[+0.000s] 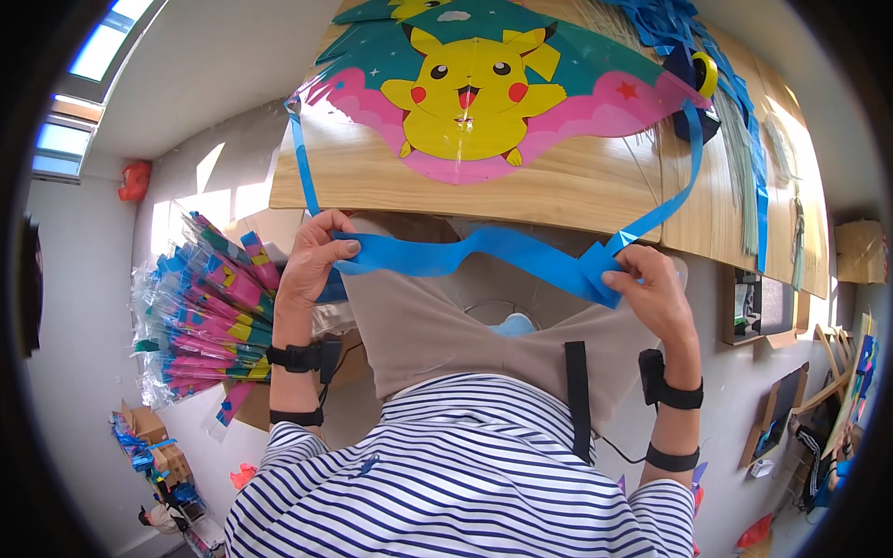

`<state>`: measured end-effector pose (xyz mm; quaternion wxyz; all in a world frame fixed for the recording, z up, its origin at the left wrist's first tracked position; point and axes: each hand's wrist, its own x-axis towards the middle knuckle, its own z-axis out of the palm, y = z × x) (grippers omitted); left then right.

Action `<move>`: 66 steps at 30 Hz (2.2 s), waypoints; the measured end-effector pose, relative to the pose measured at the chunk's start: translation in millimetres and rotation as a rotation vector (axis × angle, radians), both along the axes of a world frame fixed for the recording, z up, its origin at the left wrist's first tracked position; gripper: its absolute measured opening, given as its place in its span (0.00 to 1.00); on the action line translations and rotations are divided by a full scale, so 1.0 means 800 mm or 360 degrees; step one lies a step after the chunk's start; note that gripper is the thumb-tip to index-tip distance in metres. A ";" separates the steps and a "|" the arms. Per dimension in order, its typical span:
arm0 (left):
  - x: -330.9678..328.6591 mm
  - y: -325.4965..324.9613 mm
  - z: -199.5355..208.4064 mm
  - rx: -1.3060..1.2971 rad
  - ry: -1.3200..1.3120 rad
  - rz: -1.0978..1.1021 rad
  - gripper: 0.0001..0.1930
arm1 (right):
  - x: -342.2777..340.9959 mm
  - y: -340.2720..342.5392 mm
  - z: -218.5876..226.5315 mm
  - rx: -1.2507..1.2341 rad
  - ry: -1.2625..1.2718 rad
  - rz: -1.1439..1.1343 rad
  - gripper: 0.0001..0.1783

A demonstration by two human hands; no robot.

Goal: Assembling a Pokemon-themed kite by attaching blue ribbons to the frame using tape.

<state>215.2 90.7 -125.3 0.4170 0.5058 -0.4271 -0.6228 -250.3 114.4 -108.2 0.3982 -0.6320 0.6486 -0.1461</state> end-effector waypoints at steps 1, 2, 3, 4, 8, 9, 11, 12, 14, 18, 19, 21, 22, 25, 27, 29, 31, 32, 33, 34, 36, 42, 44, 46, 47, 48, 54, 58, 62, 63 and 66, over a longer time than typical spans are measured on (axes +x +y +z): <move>-0.015 -0.002 0.008 -0.0011 -0.0071 -0.0080 0.09 | 0.025 0.000 0.001 -0.0149 -0.0175 -0.0049 0.13; -0.030 -0.004 0.015 -0.0045 -0.0086 -0.0149 0.09 | 0.050 -0.003 0.001 -0.0302 -0.0352 -0.0096 0.16; -0.047 -0.006 0.020 -0.0076 -0.0094 -0.0219 0.09 | 0.071 -0.008 -0.002 -0.0316 -0.0612 -0.0077 0.17; -0.064 -0.008 0.027 -0.0106 -0.0106 -0.0287 0.08 | 0.092 -0.014 -0.002 -0.0329 -0.0877 -0.0055 0.20; -0.118 -0.015 0.045 -0.0095 0.0033 -0.0487 0.09 | 0.187 -0.021 0.018 -0.0515 -0.1013 0.0327 0.19; -0.125 -0.015 0.048 -0.0107 0.0063 -0.0453 0.10 | 0.196 -0.021 0.021 -0.0342 -0.0943 0.0281 0.16; -0.130 -0.015 0.052 -0.0128 0.0025 -0.0346 0.10 | 0.206 -0.018 0.012 -0.0249 -0.0992 0.0132 0.10; -0.130 -0.014 0.053 -0.0136 0.0007 -0.0292 0.10 | 0.204 -0.019 0.005 -0.0137 -0.1050 0.0093 0.09; -0.130 -0.012 0.049 -0.0149 0.0077 -0.0183 0.12 | 0.195 -0.021 -0.005 0.0092 -0.1162 0.0012 0.07; -0.132 -0.009 0.041 -0.0144 0.0116 -0.0055 0.13 | 0.194 -0.020 -0.006 0.0154 -0.1178 0.0039 0.07; -0.134 -0.010 0.038 -0.0154 0.0124 -0.0051 0.13 | 0.195 -0.019 -0.006 0.0153 -0.1188 0.0025 0.07; -0.137 -0.010 0.032 -0.0177 0.0138 -0.0041 0.12 | 0.197 -0.018 -0.006 0.0150 -0.1208 0.0003 0.08; -0.137 -0.010 0.029 -0.0177 0.0159 -0.0028 0.11 | 0.197 -0.018 -0.005 0.0131 -0.1215 0.0002 0.08; -0.139 -0.010 0.025 -0.0163 0.0190 -0.0010 0.10 | 0.200 -0.018 -0.001 0.0026 -0.1258 -0.0046 0.08; -0.141 -0.010 0.027 -0.0140 0.0162 -0.0013 0.10 | 0.205 -0.017 -0.004 -0.0109 -0.1320 -0.0125 0.08; -0.139 -0.010 0.024 -0.0120 0.0125 0.0004 0.10 | 0.203 -0.018 -0.010 -0.0117 -0.1310 -0.0158 0.08; -0.139 -0.011 0.024 -0.0099 0.0135 0.0017 0.10 | 0.201 -0.020 -0.011 -0.0084 -0.1299 -0.0187 0.08; -0.140 -0.011 0.025 -0.0088 0.0162 0.0022 0.11 | 0.200 -0.022 -0.008 -0.0047 -0.1293 -0.0200 0.09; -0.141 -0.011 0.026 -0.0077 0.0190 0.0026 0.11 | 0.199 -0.023 -0.006 -0.0009 -0.1287 -0.0214 0.09; -0.144 -0.011 0.028 -0.0072 0.0239 0.0008 0.13 | 0.199 -0.025 -0.005 -0.0003 -0.1371 -0.0293 0.09; -0.153 -0.010 0.031 -0.0063 0.0338 -0.0027 0.17 | 0.202 -0.029 -0.002 0.0009 -0.1540 -0.0450 0.10; -0.180 0.009 -0.024 0.0019 0.0320 -0.0571 0.27 | 0.194 -0.061 0.026 -0.0011 -0.2137 -0.0726 0.09; -0.188 0.013 -0.031 0.0035 0.0200 -0.0691 0.19 | 0.182 -0.075 0.038 -0.0059 -0.2253 -0.0705 0.08; -0.181 0.016 -0.038 0.0217 0.0184 -0.0819 0.13 | 0.150 -0.099 0.042 -0.0403 -0.2331 -0.0591 0.10; -0.171 0.015 -0.041 0.0205 0.0102 -0.0796 0.10 | 0.128 -0.107 0.048 -0.0580 -0.2325 -0.0572 0.09; -0.154 0.011 -0.041 0.0193 0.0014 -0.0778 0.08 | 0.102 -0.111 0.053 -0.0762 -0.2320 -0.0556 0.09; -0.018 0.004 -0.030 0.0202 -0.0237 -0.0402 0.05 | -0.021 -0.080 0.008 -0.0761 -0.1981 -0.0882 0.07; 0.002 0.000 -0.015 0.0116 -0.0231 -0.0269 0.06 | 0.026 -0.036 -0.049 -0.0356 -0.0662 -0.0612 0.06; -0.061 -0.009 0.017 0.0020 -0.0422 -0.0638 0.05 | 0.125 -0.026 -0.034 -0.0907 -0.0330 -0.0055 0.23; -0.076 -0.010 0.023 -0.0025 -0.0489 -0.0747 0.05 | 0.147 -0.027 -0.016 -0.1022 -0.0442 0.0006 0.26; -0.111 -0.019 0.039 -0.0093 -0.0479 -0.0880 0.06 | 0.197 -0.029 0.005 -0.0964 -0.0776 0.0349 0.25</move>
